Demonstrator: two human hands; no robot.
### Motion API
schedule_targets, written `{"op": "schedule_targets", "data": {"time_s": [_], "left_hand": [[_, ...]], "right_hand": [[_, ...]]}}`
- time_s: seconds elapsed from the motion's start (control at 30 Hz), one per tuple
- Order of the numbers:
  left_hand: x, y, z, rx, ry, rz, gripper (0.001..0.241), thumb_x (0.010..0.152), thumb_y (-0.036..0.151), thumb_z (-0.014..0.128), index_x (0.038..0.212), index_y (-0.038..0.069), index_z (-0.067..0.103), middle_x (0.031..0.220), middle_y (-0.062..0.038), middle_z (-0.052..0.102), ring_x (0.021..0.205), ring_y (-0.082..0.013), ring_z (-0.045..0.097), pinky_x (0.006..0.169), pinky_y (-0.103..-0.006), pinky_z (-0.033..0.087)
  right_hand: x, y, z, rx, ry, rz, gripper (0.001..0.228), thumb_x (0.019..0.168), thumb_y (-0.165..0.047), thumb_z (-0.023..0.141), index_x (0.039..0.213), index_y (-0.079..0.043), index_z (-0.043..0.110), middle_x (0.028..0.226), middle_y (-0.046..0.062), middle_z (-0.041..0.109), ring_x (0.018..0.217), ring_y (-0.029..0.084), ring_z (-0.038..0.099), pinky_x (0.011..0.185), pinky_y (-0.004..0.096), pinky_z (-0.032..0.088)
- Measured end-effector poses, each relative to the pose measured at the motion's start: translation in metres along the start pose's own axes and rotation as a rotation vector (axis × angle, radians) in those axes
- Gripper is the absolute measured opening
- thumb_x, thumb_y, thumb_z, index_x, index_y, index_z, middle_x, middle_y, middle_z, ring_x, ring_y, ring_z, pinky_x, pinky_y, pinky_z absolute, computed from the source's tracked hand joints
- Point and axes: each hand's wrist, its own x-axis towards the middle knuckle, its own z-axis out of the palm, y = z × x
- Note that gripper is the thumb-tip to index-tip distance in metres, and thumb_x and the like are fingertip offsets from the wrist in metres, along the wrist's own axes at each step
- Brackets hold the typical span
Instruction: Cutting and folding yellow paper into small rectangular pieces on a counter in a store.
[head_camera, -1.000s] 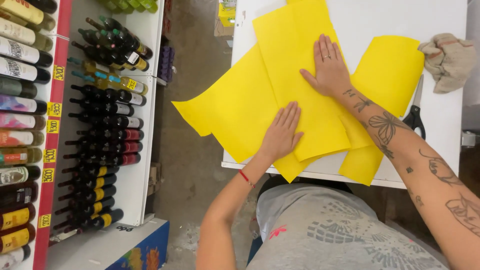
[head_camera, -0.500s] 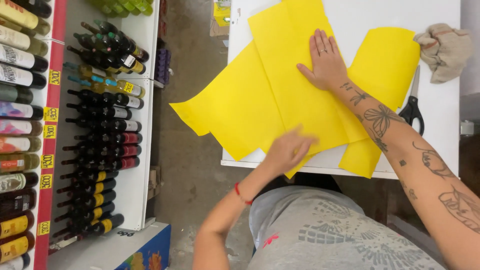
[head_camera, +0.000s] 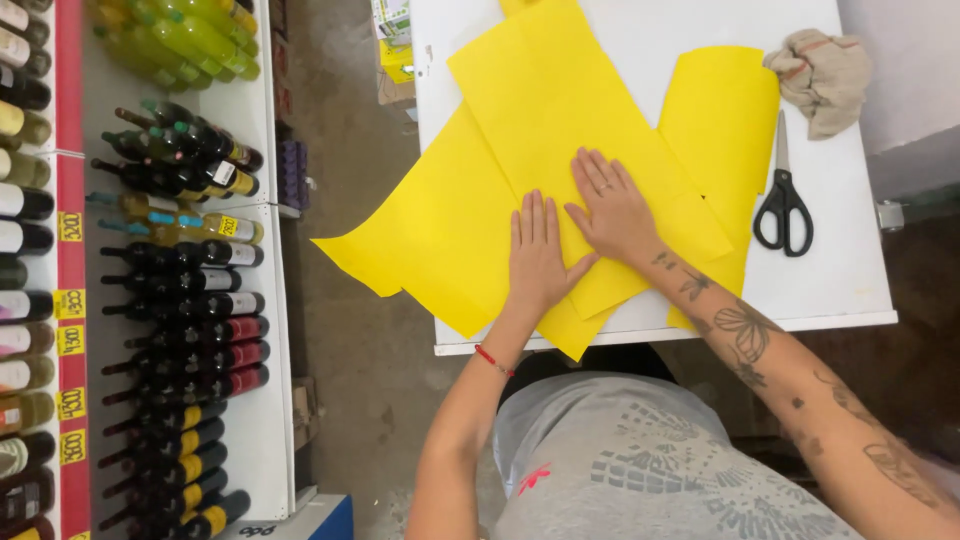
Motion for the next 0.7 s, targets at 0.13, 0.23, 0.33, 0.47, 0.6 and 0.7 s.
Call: {"op": "schedule_targets", "data": {"time_s": [0.13, 0.23, 0.33, 0.47, 0.6, 0.7], "left_hand": [[0.003, -0.001, 0.003, -0.018, 0.012, 0.001, 0.116, 0.086, 0.085, 0.034, 0.161, -0.003, 0.02, 0.17, -0.026, 0.014, 0.16, -0.0377, 0.007, 0.131, -0.052, 0.0], [-0.005, -0.002, 0.003, -0.035, 0.015, -0.011, 0.116, 0.086, 0.085, 0.035, 0.161, -0.003, 0.021, 0.169, -0.027, 0.014, 0.16, -0.0383, 0.007, 0.131, -0.0518, 0.001], [-0.002, -0.003, 0.002, -0.059, 0.031, -0.012, 0.115, 0.086, 0.083, 0.037, 0.161, -0.003, 0.021, 0.169, -0.027, 0.014, 0.16, -0.038, 0.007, 0.131, -0.051, 0.0], [-0.002, -0.004, 0.004, -0.127, 0.068, 0.002, 0.113, 0.087, 0.082, 0.04, 0.16, -0.003, 0.023, 0.17, -0.027, 0.015, 0.16, -0.0378, 0.008, 0.131, -0.051, 0.0], [-0.003, -0.007, -0.001, -0.242, 0.102, 0.01, 0.109, 0.087, 0.075, 0.053, 0.161, 0.0, 0.026, 0.17, -0.027, 0.013, 0.16, -0.0398, 0.007, 0.131, -0.0515, 0.002], [-0.003, -0.002, -0.022, -0.502, 0.231, -0.092, 0.099, 0.083, 0.056, 0.076, 0.157, 0.005, 0.036, 0.168, -0.032, 0.005, 0.157, -0.0503, 0.004, 0.128, -0.0589, 0.014]], "right_hand": [[-0.022, 0.025, -0.026, -0.067, 0.035, 0.105, 0.086, 0.103, -0.061, 0.046, 0.155, 0.008, 0.043, 0.161, 0.028, 0.041, 0.151, 0.039, 0.035, 0.124, 0.052, 0.024], [-0.053, 0.017, -0.033, -0.101, 0.037, 0.179, 0.088, 0.105, -0.06, 0.044, 0.154, 0.013, 0.041, 0.16, 0.033, 0.04, 0.151, 0.044, 0.033, 0.124, 0.054, 0.022], [-0.084, 0.003, -0.048, -0.121, -0.03, 0.314, 0.087, 0.106, -0.055, 0.041, 0.154, 0.018, 0.037, 0.162, 0.037, 0.033, 0.154, 0.046, 0.026, 0.126, 0.053, 0.015], [-0.138, -0.018, -0.065, -0.071, -0.136, 0.45, 0.091, 0.104, -0.058, 0.037, 0.156, 0.017, 0.03, 0.165, 0.038, 0.023, 0.157, 0.047, 0.016, 0.127, 0.055, 0.009], [-0.19, -0.023, -0.078, -0.059, -0.313, 0.524, 0.097, 0.097, -0.066, 0.043, 0.157, 0.009, 0.031, 0.168, 0.033, 0.021, 0.158, 0.044, 0.015, 0.127, 0.059, 0.01], [-0.195, 0.002, -0.096, 0.061, -0.148, 0.626, 0.068, 0.105, -0.058, 0.055, 0.141, -0.001, 0.064, 0.146, 0.02, 0.06, 0.145, 0.036, 0.049, 0.127, 0.051, 0.025]]}}
